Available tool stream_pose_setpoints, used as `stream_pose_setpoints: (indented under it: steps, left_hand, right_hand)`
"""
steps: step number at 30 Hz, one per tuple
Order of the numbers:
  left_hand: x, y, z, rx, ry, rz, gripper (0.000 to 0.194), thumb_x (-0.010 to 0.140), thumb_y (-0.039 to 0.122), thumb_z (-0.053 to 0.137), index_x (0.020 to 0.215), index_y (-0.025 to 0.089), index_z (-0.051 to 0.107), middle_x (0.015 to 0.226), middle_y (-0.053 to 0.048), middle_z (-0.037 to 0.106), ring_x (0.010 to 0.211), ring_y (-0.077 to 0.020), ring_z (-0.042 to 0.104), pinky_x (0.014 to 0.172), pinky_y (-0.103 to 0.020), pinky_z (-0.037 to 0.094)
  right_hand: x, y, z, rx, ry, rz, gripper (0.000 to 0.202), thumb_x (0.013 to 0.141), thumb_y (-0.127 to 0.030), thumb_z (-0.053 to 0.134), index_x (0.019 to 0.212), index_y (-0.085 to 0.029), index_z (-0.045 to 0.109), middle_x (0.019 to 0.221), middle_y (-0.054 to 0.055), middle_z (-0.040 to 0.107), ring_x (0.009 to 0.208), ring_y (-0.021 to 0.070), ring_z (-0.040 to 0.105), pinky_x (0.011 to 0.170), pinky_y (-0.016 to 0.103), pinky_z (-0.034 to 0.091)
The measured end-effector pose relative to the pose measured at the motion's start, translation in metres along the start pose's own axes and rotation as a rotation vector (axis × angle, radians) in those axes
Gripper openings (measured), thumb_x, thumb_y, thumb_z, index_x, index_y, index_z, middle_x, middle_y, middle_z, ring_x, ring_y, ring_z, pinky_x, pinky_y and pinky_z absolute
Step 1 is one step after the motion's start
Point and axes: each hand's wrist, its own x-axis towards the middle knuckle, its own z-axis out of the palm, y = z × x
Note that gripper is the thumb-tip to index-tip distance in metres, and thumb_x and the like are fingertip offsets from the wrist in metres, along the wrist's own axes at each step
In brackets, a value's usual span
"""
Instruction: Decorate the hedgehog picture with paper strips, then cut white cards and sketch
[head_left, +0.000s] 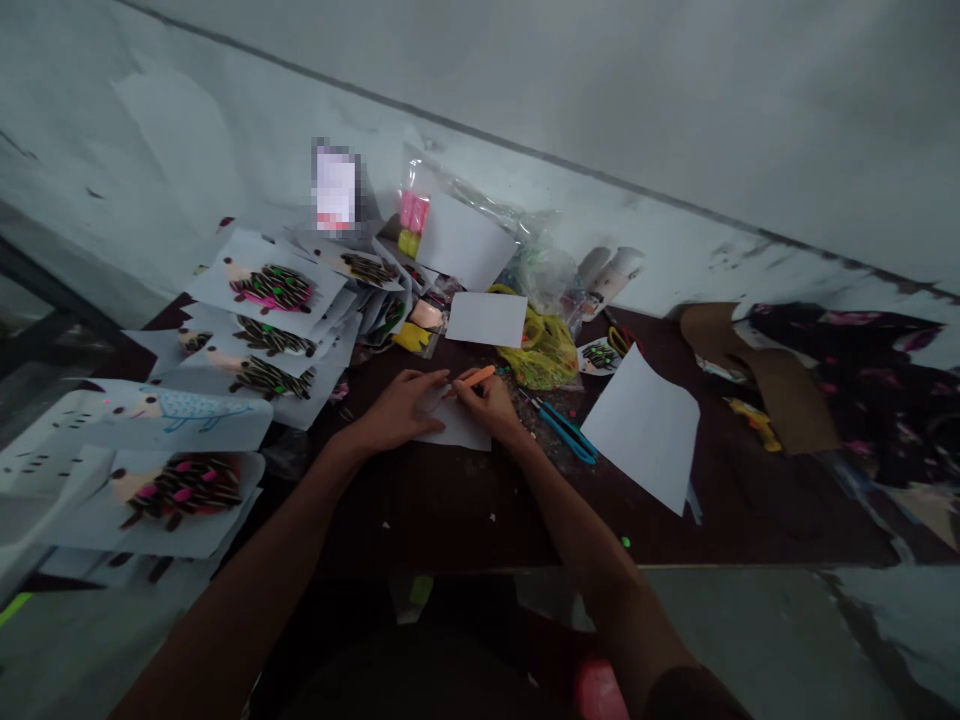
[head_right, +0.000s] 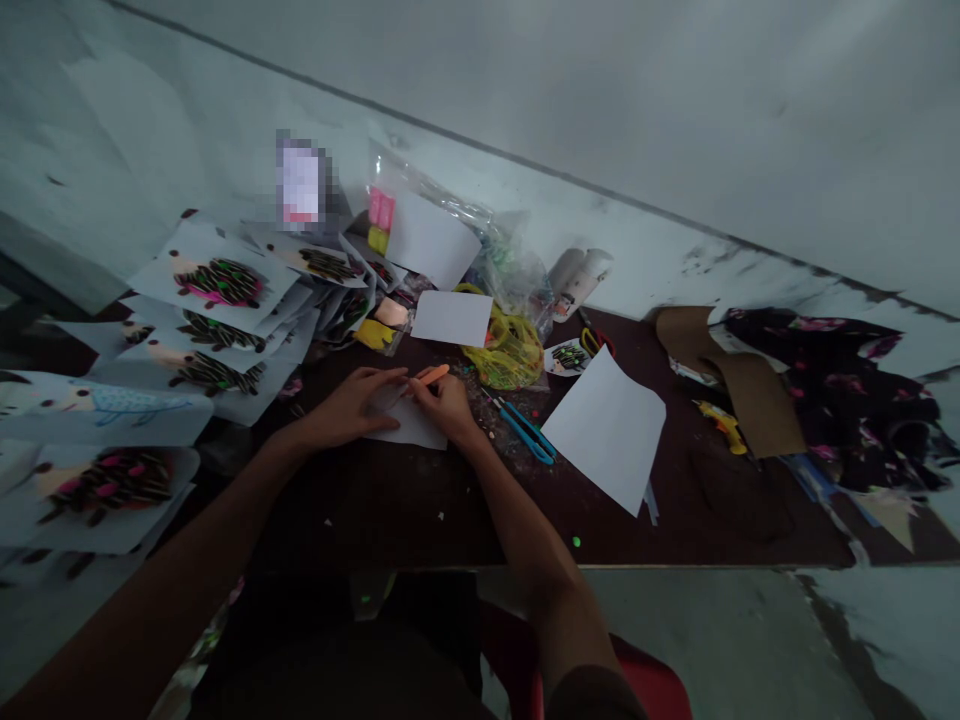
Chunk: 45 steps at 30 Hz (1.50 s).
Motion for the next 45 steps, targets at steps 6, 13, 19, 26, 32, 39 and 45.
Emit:
stream_pose_setpoints:
  steps: [6,13,19,26,32,39,45]
  left_hand:
    - [0.001,-0.002,0.001,0.001,-0.002,-0.013,0.079,0.074,0.034,0.075,0.148,0.025,0.048,0.148,-0.009,0.058,0.135,-0.0304,0.049,0.116,-0.05,0.039]
    - [0.001,-0.004,0.003,0.004,0.001,-0.023,0.083,0.074,0.035,0.075,0.151,0.024,0.045,0.145,-0.01,0.061,0.134,-0.0301,0.05,0.115,-0.048,0.039]
    - [0.0,-0.005,0.003,0.006,-0.004,-0.005,0.081,0.076,0.034,0.074,0.151,0.025,0.045,0.147,-0.01,0.06,0.135,-0.0295,0.049,0.115,-0.047,0.039]
    - [0.0,-0.003,0.002,0.033,-0.01,0.001,0.078,0.076,0.033,0.073,0.149,0.026,0.048,0.153,-0.008,0.054,0.136,-0.0298,0.049,0.117,-0.049,0.037]
    - [-0.001,0.0,0.0,0.022,-0.022,0.014,0.068,0.075,0.032,0.074,0.141,0.026,0.058,0.144,-0.007,0.062,0.131,-0.0299,0.051,0.115,-0.048,0.041]
    - [-0.001,-0.002,0.002,0.017,-0.007,0.012,0.063,0.076,0.033,0.073,0.138,0.027,0.059,0.143,-0.006,0.063,0.132,-0.0295,0.051,0.117,-0.05,0.039]
    - [-0.001,-0.001,0.001,0.021,-0.01,0.005,0.062,0.075,0.033,0.074,0.135,0.027,0.061,0.141,-0.006,0.063,0.132,-0.0309,0.051,0.116,-0.051,0.041]
  right_hand:
    - [-0.001,0.0,-0.003,-0.012,0.02,0.024,0.025,0.092,-0.034,0.057,0.073,-0.019,0.065,0.082,0.004,0.07,0.073,0.0152,0.062,0.068,0.025,0.048]
    - [-0.003,0.003,-0.006,0.01,0.052,0.058,0.021,0.089,-0.037,0.058,0.08,-0.019,0.063,0.068,0.0,0.063,0.065,0.015,0.06,0.063,0.025,0.046]
    - [-0.003,0.002,-0.006,-0.01,0.076,0.046,0.02,0.089,-0.035,0.058,0.079,-0.019,0.064,0.07,0.001,0.065,0.066,0.0153,0.06,0.066,0.026,0.047]
    - [-0.005,0.003,-0.004,-0.015,0.096,0.075,0.019,0.09,-0.036,0.06,0.081,-0.019,0.065,0.069,0.0,0.067,0.065,0.0156,0.062,0.065,0.025,0.048]
    - [-0.006,0.003,-0.003,-0.005,0.097,0.064,0.02,0.09,-0.036,0.06,0.08,-0.019,0.066,0.071,0.002,0.068,0.066,0.0162,0.063,0.066,0.026,0.048]
    - [-0.012,0.004,-0.009,-0.007,0.115,0.086,0.023,0.09,-0.038,0.059,0.079,-0.019,0.065,0.068,0.002,0.067,0.064,0.0164,0.063,0.063,0.026,0.048]
    - [-0.015,0.005,-0.012,-0.021,0.139,0.087,0.024,0.089,-0.042,0.059,0.078,-0.021,0.063,0.066,0.001,0.064,0.061,0.0156,0.059,0.062,0.026,0.046]
